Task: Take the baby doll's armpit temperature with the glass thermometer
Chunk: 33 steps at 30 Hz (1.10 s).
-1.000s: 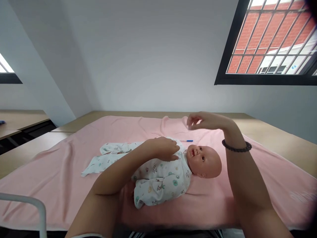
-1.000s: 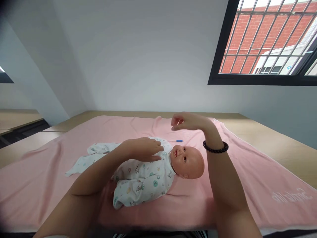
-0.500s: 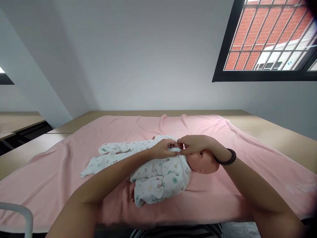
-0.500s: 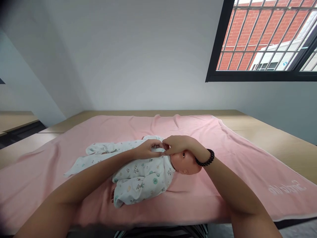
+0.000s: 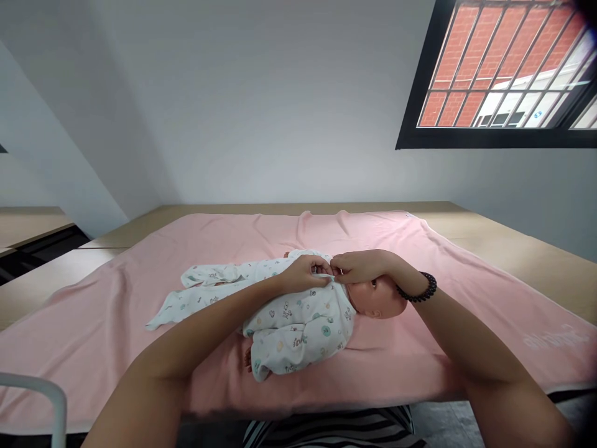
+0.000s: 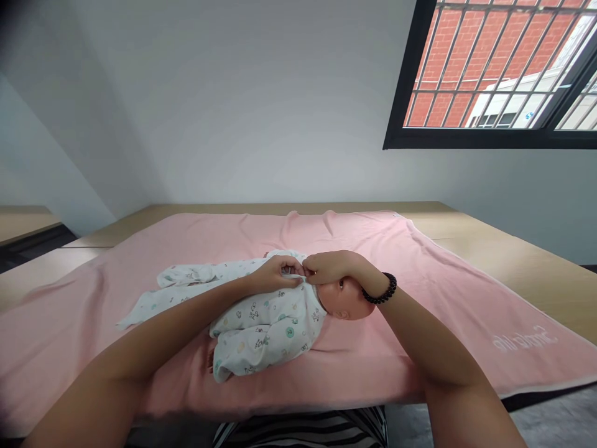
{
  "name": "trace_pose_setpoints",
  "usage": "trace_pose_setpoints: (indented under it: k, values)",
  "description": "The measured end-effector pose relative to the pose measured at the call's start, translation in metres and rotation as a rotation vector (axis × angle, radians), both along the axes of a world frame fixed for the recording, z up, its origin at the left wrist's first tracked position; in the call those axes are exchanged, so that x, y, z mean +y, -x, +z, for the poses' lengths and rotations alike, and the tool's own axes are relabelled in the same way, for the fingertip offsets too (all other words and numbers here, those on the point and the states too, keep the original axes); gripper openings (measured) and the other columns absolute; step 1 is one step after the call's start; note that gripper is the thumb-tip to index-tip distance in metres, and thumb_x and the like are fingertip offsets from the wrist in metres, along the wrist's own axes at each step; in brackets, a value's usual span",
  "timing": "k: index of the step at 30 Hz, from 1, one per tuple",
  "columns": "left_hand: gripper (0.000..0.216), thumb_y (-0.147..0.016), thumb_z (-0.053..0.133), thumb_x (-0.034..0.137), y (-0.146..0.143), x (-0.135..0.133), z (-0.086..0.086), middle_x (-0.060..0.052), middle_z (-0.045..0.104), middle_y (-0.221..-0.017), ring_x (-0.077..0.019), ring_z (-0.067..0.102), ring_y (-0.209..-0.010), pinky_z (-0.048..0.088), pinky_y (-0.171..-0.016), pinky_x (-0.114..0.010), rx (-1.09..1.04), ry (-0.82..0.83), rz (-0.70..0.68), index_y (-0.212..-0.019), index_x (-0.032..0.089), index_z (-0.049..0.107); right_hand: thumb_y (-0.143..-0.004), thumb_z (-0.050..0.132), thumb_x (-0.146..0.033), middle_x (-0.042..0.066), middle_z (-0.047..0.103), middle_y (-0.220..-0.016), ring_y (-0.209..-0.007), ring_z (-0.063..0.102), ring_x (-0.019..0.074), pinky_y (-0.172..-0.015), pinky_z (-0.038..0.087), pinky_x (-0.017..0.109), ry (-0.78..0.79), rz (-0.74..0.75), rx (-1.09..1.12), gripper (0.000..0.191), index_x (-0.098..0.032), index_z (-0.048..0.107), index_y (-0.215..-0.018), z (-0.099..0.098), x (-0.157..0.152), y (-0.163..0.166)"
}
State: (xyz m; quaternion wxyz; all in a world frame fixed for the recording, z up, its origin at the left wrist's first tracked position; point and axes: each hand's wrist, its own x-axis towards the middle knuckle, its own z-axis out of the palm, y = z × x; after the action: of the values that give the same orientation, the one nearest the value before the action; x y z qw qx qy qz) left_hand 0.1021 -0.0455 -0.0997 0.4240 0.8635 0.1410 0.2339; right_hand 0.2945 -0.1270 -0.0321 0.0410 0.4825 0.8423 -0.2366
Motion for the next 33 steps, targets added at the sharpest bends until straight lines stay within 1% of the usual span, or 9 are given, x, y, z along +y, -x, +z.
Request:
trace_pose_setpoints:
  k: [4,7,12,15,17,21,23,27,33]
  values:
    - [0.017,-0.072,0.072,0.028,0.0001,-0.0002,-0.0016,-0.003,0.071,-0.087,-0.0151,0.06,-0.079,0.045,-0.074,-0.027,0.008,-0.01,0.045,-0.083,0.016,0.069,-0.082,0.048,-0.02,-0.004,0.016,-0.064,-0.059,0.016,0.0112,-0.056,0.017,0.029,-0.052,0.003,0.002,0.031,-0.02,0.02,-0.068,0.0022,-0.0008,0.0023]
    - [0.015,-0.072,0.072,0.028,0.0004,-0.0016,-0.0015,-0.001,0.067,-0.081,-0.0136,0.056,-0.074,0.043,-0.07,-0.026,-0.008,-0.039,0.06,-0.08,0.016,0.067,-0.081,0.05,-0.021,-0.004,0.021,-0.063,-0.059,0.019,0.0112,-0.056,0.02,0.029,-0.088,0.005,0.027,0.029,-0.02,0.026,-0.066,0.0053,-0.0017,0.0022]
    - [0.011,-0.072,0.068,0.024,0.0008,-0.0034,-0.0007,0.001,0.061,-0.076,-0.0137,0.054,-0.074,0.043,-0.069,-0.026,-0.031,-0.082,0.027,-0.079,0.016,0.066,-0.077,0.055,-0.02,-0.002,0.054,-0.068,-0.062,0.043,0.0126,-0.059,0.031,0.028,-0.116,0.009,0.107,0.005,-0.019,0.056,-0.072,0.0068,-0.0033,0.0016]
    - [0.013,-0.071,0.067,0.021,0.0009,-0.0033,-0.0005,0.001,0.061,-0.076,-0.0135,0.054,-0.074,0.042,-0.069,-0.025,-0.037,-0.089,0.02,-0.082,0.016,0.069,-0.078,0.057,-0.021,-0.001,0.066,-0.08,-0.07,0.055,0.0148,-0.065,0.038,0.027,-0.041,0.017,0.131,0.011,-0.021,0.067,-0.082,0.0057,-0.0039,0.0025]
    - [0.011,-0.07,0.067,0.02,0.0009,-0.0028,-0.0007,0.001,0.062,-0.075,-0.0133,0.054,-0.073,0.041,-0.067,-0.025,-0.033,-0.093,0.024,-0.08,0.015,0.07,-0.078,0.056,-0.021,-0.001,0.066,-0.079,-0.07,0.055,0.0147,-0.065,0.038,0.028,-0.028,0.011,0.116,0.012,-0.021,0.067,-0.082,0.0052,-0.0039,0.0027]
    - [0.009,-0.071,0.068,0.022,0.0006,-0.0016,-0.0023,0.0,0.064,-0.075,-0.0142,0.055,-0.074,0.041,-0.068,-0.026,-0.021,-0.143,0.049,-0.077,0.016,0.068,-0.075,0.056,-0.02,-0.002,0.057,-0.072,-0.064,0.047,0.0132,-0.059,0.034,0.027,-0.071,-0.043,0.096,0.004,-0.021,0.058,-0.078,0.0048,-0.0023,0.0011]
    - [0.012,-0.073,0.068,0.025,0.0005,-0.0012,-0.0033,-0.001,0.065,-0.078,-0.0152,0.057,-0.076,0.043,-0.07,-0.027,-0.018,-0.137,0.056,-0.08,0.015,0.068,-0.072,0.058,-0.02,-0.003,0.055,-0.074,-0.064,0.045,0.0132,-0.058,0.033,0.027,-0.095,-0.088,0.1,0.009,-0.021,0.055,-0.08,0.0045,-0.0012,0.0001]
    - [0.013,-0.074,0.067,0.027,0.0006,-0.001,-0.0041,-0.001,0.063,-0.08,-0.016,0.057,-0.077,0.045,-0.071,-0.028,0.002,-0.143,0.05,-0.081,0.016,0.065,-0.071,0.058,-0.019,-0.002,0.055,-0.074,-0.065,0.044,0.0138,-0.058,0.031,0.028,-0.07,-0.108,0.126,0.011,-0.021,0.058,-0.082,0.005,-0.0007,-0.0002]
    - [0.009,-0.069,0.065,0.021,0.0014,-0.0016,-0.0018,0.0,0.062,-0.077,-0.0157,0.056,-0.075,0.044,-0.07,-0.028,0.021,-0.212,0.039,-0.077,0.017,0.062,-0.073,0.055,-0.023,-0.001,0.057,-0.068,-0.063,0.044,0.0137,-0.059,0.033,0.028,-0.018,-0.059,0.154,0.008,-0.019,0.063,-0.073,0.0083,0.0012,-0.0019]
